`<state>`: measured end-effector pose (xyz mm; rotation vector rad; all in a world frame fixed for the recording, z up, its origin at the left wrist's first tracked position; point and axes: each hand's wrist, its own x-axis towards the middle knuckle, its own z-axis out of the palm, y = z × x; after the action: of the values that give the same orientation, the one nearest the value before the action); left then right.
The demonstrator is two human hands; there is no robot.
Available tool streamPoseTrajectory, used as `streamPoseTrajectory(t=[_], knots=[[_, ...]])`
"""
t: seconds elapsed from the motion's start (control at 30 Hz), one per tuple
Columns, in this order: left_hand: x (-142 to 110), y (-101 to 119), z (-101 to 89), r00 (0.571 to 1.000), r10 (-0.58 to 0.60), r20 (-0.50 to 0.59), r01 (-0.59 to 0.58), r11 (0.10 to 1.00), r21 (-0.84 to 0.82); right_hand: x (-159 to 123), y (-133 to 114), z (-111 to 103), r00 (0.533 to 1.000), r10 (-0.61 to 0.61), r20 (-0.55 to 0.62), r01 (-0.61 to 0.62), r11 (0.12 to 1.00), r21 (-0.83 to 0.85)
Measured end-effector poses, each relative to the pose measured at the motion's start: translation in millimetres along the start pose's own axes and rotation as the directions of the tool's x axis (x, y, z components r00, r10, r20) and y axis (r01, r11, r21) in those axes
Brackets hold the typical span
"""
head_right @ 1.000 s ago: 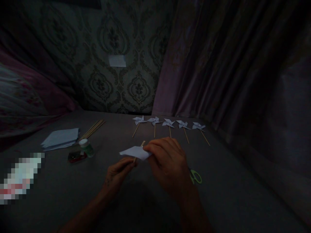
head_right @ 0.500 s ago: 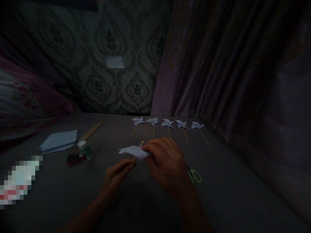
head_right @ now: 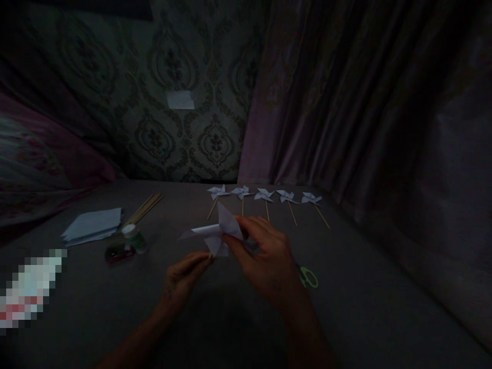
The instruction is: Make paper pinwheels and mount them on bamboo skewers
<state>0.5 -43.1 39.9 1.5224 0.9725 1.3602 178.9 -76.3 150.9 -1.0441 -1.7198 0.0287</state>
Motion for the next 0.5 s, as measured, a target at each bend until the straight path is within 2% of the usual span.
streamPoseTrajectory(t=[0.1,0.27,0.37,0.5], knots=[[0.0,-2.2,0.2,1.0,0.008,0.008,-0.009,1.0,0.017,2.4,3.3,-0.3,0.998,0.038,0.043,-0.042,0.996,0.079],[-0.2,-3.5,2.0,0.999,-0.033,0.011,0.033,0.999,0.033,4.1,22.5,4.4,0.98,0.188,0.071,-0.199,0.957,0.211],[-0.9,-4.6,3.7,0.995,-0.094,0.025,0.093,0.995,0.028,4.3,39.1,10.4,0.947,0.302,0.108,-0.32,0.896,0.306],[-1.7,-7.4,5.1,0.973,-0.224,0.049,0.225,0.974,-0.006,3.6,62.5,20.1,0.879,0.443,0.175,-0.475,0.786,0.397]])
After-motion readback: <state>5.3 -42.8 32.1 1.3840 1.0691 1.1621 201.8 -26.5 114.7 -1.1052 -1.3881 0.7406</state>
